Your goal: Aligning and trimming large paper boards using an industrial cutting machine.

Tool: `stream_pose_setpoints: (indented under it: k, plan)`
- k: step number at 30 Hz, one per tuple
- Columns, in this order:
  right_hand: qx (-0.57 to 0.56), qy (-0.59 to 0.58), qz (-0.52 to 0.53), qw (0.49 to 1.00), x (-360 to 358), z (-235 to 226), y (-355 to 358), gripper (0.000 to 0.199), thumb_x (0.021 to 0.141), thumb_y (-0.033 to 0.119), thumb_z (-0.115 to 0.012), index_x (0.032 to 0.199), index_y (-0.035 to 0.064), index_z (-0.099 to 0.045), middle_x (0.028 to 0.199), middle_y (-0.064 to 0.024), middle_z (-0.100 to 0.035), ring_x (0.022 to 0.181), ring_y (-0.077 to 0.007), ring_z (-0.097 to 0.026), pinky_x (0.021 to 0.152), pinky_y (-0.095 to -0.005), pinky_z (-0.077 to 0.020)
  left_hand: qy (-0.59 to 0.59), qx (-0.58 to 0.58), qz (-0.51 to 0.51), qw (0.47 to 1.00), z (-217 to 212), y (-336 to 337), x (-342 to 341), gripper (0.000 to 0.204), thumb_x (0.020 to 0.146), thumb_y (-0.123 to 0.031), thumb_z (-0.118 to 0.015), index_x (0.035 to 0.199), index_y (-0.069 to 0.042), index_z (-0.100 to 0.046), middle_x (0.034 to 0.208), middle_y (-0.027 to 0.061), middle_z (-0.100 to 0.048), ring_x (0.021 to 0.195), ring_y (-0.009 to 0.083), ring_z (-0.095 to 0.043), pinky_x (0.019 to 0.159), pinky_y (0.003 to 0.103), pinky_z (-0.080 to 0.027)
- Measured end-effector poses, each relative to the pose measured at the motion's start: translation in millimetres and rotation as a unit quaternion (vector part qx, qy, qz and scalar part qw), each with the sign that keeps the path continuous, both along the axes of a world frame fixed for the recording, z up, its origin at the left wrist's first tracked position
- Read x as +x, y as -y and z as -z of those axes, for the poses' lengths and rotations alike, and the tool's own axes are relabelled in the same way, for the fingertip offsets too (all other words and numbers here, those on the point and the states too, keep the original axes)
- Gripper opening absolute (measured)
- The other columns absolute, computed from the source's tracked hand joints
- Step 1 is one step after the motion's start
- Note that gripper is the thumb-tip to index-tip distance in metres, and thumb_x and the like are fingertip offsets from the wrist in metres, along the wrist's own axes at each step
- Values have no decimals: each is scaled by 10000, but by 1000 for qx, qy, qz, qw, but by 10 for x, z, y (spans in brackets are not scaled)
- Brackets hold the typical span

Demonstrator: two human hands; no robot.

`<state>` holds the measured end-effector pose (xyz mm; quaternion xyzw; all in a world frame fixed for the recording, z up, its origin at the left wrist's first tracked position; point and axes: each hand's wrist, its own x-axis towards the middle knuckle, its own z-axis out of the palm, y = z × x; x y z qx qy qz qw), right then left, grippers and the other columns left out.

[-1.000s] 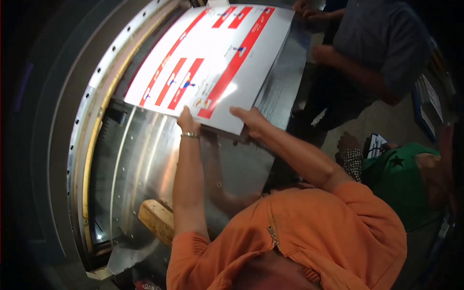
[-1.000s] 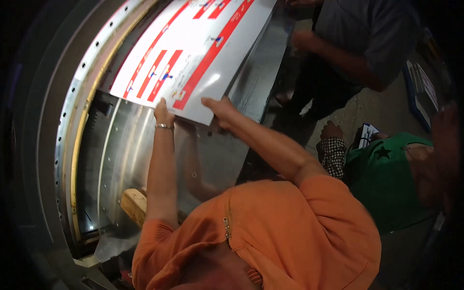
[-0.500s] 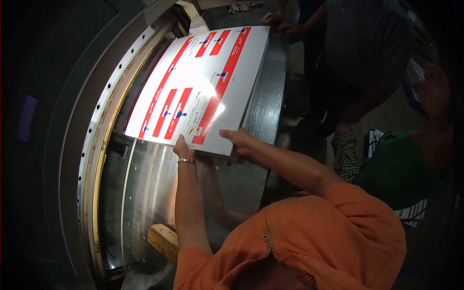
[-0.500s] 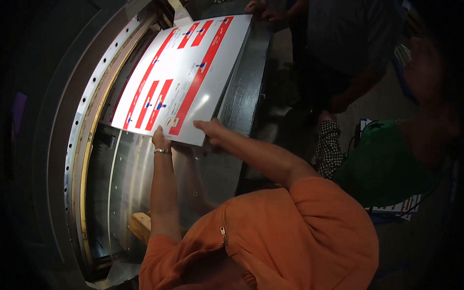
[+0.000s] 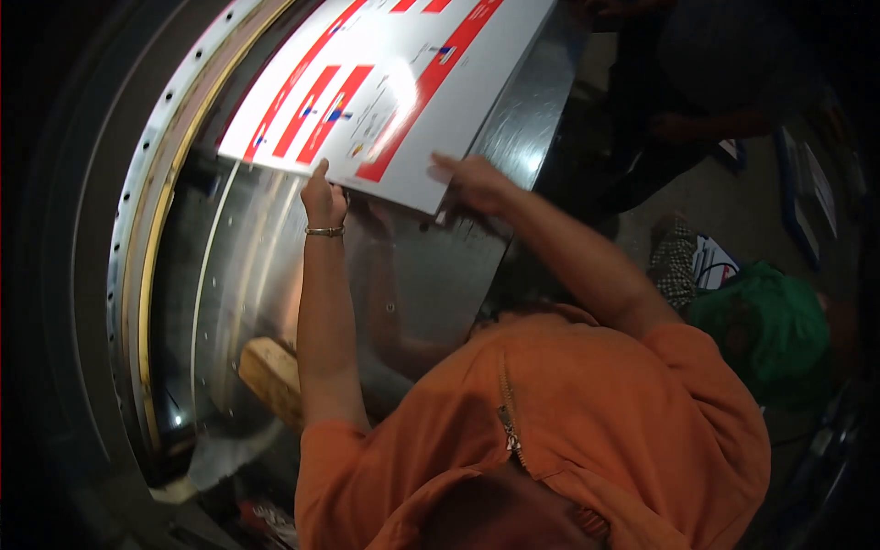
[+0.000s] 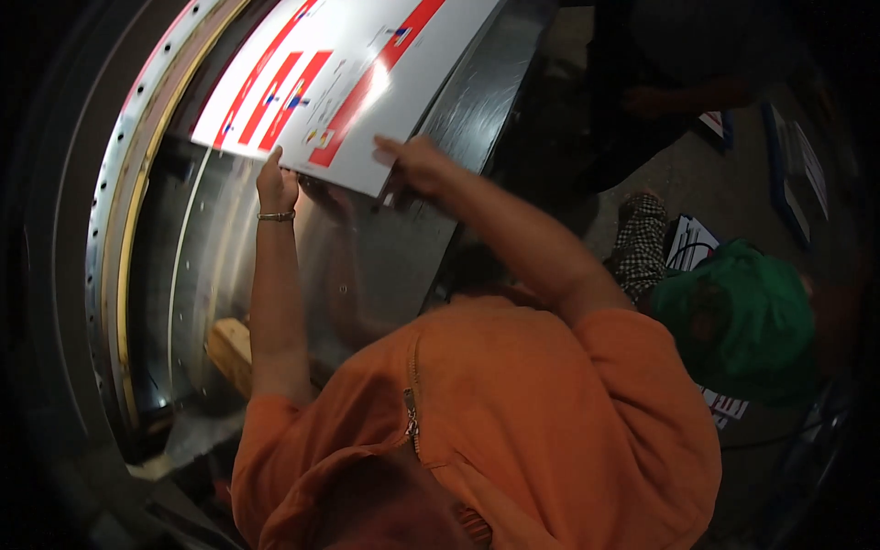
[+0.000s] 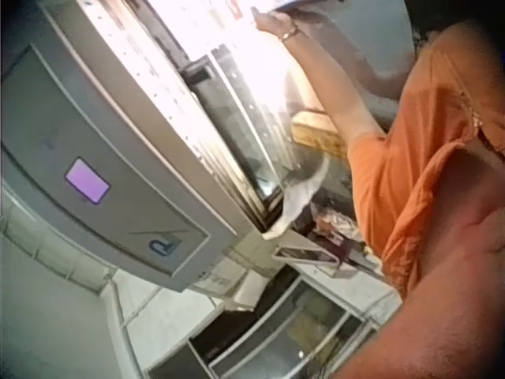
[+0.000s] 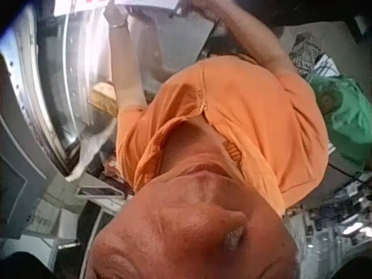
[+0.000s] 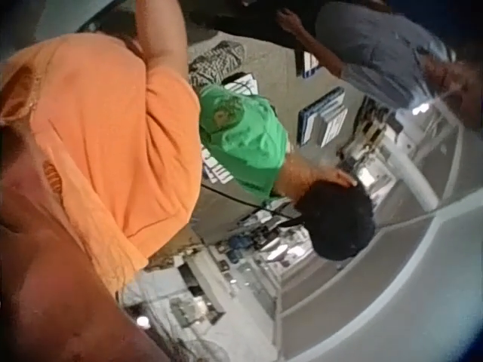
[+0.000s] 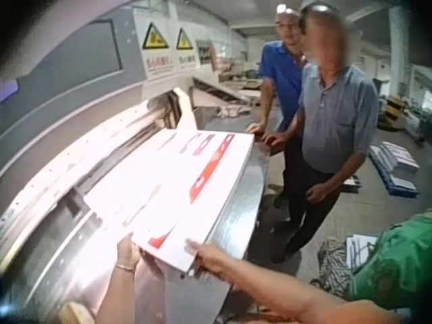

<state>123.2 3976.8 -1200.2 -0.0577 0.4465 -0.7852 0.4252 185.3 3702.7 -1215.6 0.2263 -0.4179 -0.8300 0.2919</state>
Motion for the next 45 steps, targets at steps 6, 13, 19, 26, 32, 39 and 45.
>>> stream_pose_setpoints:
  k: [6,13,19,26,32,39,45]
  plan:
    - [136,-106,-56,983,-132,-141,-594,369,891,215,-584,1077,-98,-524,1019,-197,-616,875,-236,-644,752,-315,-561,135,-304,-145,932,-99,-861,644,653,889,-263,-590,1352,78,-281,1411,244,-303,1321,310,-303,1068,362,-265]
    - [133,-127,23,983,-176,14,-731,372,868,146,-602,1124,-108,-512,982,-199,-634,856,-233,-653,722,-296,-564,153,-556,-10,817,6,-1877,805,960,724,-334,-762,1399,50,-197,1474,284,-67,1380,370,-114,1099,401,-191]
    - [120,-189,107,969,-139,206,-649,581,837,118,-638,1307,-96,-370,1177,-241,-552,981,-244,-614,775,-297,-535,187,-540,-25,820,27,-1954,647,944,722,-263,-765,1396,65,-191,1466,315,7,1376,408,-85,1096,413,-187]
    - [122,-415,164,887,73,302,-427,673,849,116,-596,1405,-13,-237,1368,-233,-395,1202,-279,-474,962,-348,-417,185,-569,-22,801,70,-1949,605,859,753,-182,-731,1393,61,-214,1460,325,56,1368,445,-24,1095,414,-184]
    - [157,-406,111,894,73,278,-409,670,860,94,-555,1416,-15,-197,1403,-231,-337,1258,-285,-403,1027,-352,-347,192,-580,-28,791,98,-1958,587,841,757,-170,-725,1398,45,-225,1461,323,61,1368,442,-36,1082,409,-220]
    - [209,-440,110,866,91,306,-411,665,861,79,-545,1415,-22,-191,1428,-240,-292,1278,-293,-380,1032,-343,-347,188,-581,-42,791,113,-1955,581,828,759,-191,-729,1387,55,-249,1465,320,20,1374,424,-56,1092,405,-192]
    - [252,-429,176,849,-70,209,-327,692,877,194,-549,1412,-35,-175,1478,-241,-155,1338,-305,-277,1077,-351,-266,158,-454,-103,871,102,-1865,462,804,833,-238,-654,1396,77,-173,1479,285,-39,1391,362,-64,1113,411,-132]
